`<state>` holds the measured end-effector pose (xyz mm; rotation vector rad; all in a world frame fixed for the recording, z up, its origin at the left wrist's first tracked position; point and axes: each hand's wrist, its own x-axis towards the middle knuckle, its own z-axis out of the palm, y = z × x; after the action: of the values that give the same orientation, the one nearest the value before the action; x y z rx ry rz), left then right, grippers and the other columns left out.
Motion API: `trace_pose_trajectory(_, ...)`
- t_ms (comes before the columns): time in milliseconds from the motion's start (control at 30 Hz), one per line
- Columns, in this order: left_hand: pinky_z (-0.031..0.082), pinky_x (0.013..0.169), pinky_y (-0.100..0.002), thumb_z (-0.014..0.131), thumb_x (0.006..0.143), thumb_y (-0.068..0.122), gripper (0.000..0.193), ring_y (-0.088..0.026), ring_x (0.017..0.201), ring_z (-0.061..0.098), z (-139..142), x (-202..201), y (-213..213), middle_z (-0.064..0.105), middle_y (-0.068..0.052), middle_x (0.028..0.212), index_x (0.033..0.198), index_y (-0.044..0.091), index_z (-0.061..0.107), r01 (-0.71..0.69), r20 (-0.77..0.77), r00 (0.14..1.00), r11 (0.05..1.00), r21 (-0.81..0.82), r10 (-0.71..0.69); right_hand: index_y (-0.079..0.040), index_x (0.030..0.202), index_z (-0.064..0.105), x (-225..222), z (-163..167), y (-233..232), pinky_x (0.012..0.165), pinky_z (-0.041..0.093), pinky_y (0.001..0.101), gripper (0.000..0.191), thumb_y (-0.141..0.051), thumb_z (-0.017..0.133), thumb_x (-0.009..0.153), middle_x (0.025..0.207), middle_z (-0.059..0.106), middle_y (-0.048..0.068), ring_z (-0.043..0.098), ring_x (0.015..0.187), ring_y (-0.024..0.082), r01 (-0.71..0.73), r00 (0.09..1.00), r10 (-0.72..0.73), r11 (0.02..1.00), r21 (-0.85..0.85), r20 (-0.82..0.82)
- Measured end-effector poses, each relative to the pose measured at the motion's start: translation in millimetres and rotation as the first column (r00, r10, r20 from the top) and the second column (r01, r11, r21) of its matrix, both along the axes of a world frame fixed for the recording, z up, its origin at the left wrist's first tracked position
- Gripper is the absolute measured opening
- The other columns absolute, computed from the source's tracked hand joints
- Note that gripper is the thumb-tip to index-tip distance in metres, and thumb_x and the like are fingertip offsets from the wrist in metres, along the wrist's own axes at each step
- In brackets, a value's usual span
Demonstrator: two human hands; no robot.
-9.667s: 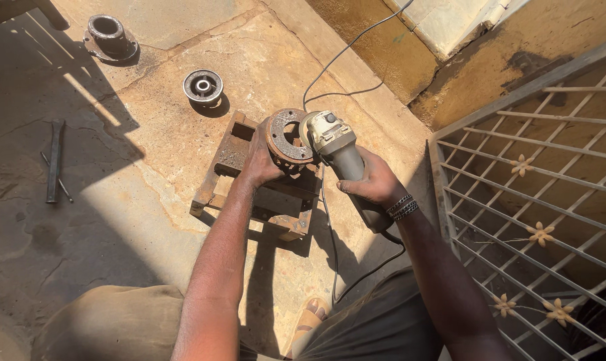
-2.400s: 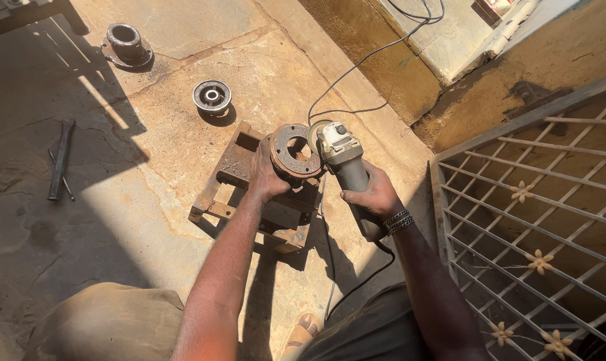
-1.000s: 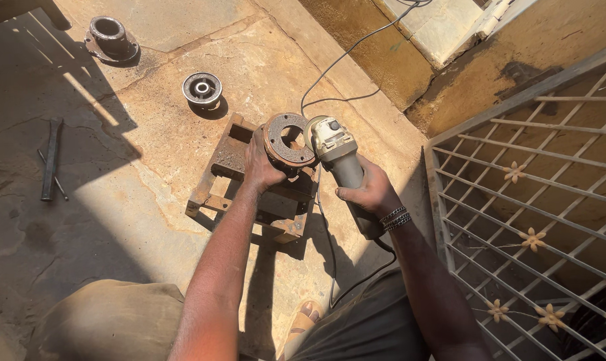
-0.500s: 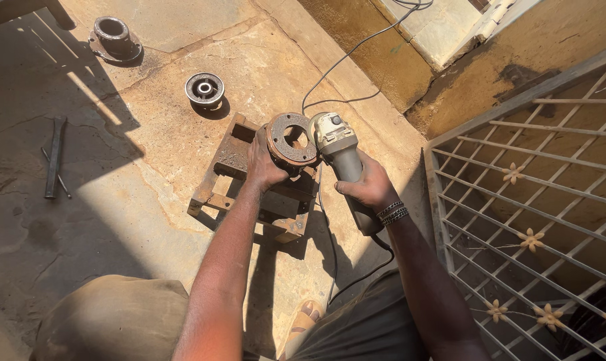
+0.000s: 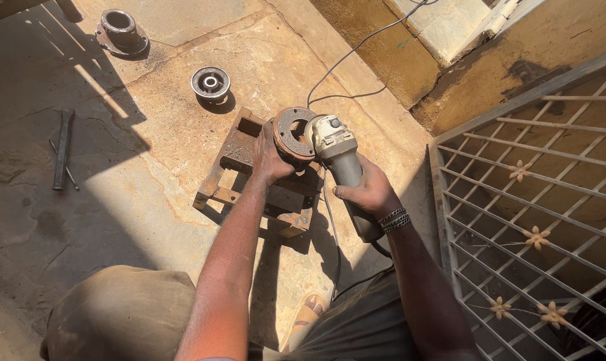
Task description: The person sits on the ground and uses an angle grinder to grind rust and debris from a round metal flange and a rusty metal bracket. They hold the flange against a wooden block with one hand while grinding its surface, repositioning it repeatedly, then grind the bracket frame.
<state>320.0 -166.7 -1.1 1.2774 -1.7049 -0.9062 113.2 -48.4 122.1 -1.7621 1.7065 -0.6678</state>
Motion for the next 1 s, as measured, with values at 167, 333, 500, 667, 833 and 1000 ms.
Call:
trace_pose_trajectory(167,0.027,0.119,-0.056,0.098,0.053,0.045,0.13,-0.039,0.14,0.04,2,2,2,0.042,-0.021,0.143,0.151,0.011,0.019,0.003,-0.009,1.0,1.0,-0.012,-0.003,0.003,0.138,0.055,0,1,-1,0.089,0.056,0.0362,0.082,-0.027,0.087,0.069,0.116,0.071,0.016,0.069,0.1,0.022,0.081,0.982,-0.092,0.994,0.073,0.168)
trace_pose_trajectory(333,0.028,0.117,-0.057,0.098,0.054,0.047,0.127,-0.038,0.138,0.042,6,4,4,0.043,-0.02,0.141,0.148,0.01,0.022,0.006,-0.034,0.999,0.999,-0.046,-0.008,0.001,0.142,0.052,13,0,3,0.092,0.053,0.0351,0.085,-0.028,0.087,0.07,0.116,0.071,0.015,0.068,0.103,0.021,0.004,1.0,-0.004,1.0,-0.018,0.016)
trace_pose_trajectory(500,0.028,0.118,-0.057,0.097,0.054,0.045,0.127,-0.038,0.138,0.042,6,4,4,0.044,-0.02,0.141,0.149,0.011,0.021,0.033,0.02,0.999,0.999,-0.01,-0.033,-0.001,0.141,0.053,19,5,8,0.091,0.055,0.0351,0.083,-0.029,0.085,0.069,0.115,0.072,0.014,0.07,0.1,0.022,0.053,0.997,-0.056,0.997,0.047,0.05)
trace_pose_trajectory(667,0.026,0.117,-0.058,0.098,0.054,0.046,0.129,-0.038,0.139,0.04,7,4,3,0.042,-0.022,0.141,0.149,0.009,0.019,0.018,0.032,0.999,1.0,-0.015,-0.018,0.0,0.141,0.053,22,9,11,0.093,0.054,0.0356,0.082,-0.028,0.085,0.07,0.117,0.071,0.015,0.069,0.103,0.022,0.072,0.997,-0.072,0.997,0.01,0.023)
trace_pose_trajectory(833,0.027,0.12,-0.056,0.096,0.059,0.045,0.123,-0.038,0.141,0.041,8,7,6,0.044,-0.021,0.143,0.15,0.009,0.021,0.011,-0.024,1.0,0.998,-0.06,-0.013,0.002,0.142,0.05,30,-2,14,0.094,0.052,0.035,0.085,-0.03,0.087,0.073,0.119,0.07,0.013,0.068,0.107,0.021,-0.006,0.997,0.008,1.0,-0.024,0.071)
trace_pose_trajectory(1000,0.025,0.119,-0.055,0.097,0.054,0.043,0.128,-0.039,0.139,0.038,7,8,3,0.041,-0.024,0.142,0.149,0.008,0.018,0.027,0.055,0.998,1.0,-0.001,-0.026,0.002,0.141,0.051,21,-4,13,0.091,0.055,0.0339,0.08,-0.023,0.086,0.073,0.116,0.069,0.012,0.066,0.102,0.018,0.042,0.961,-0.06,0.997,0.072,0.269)
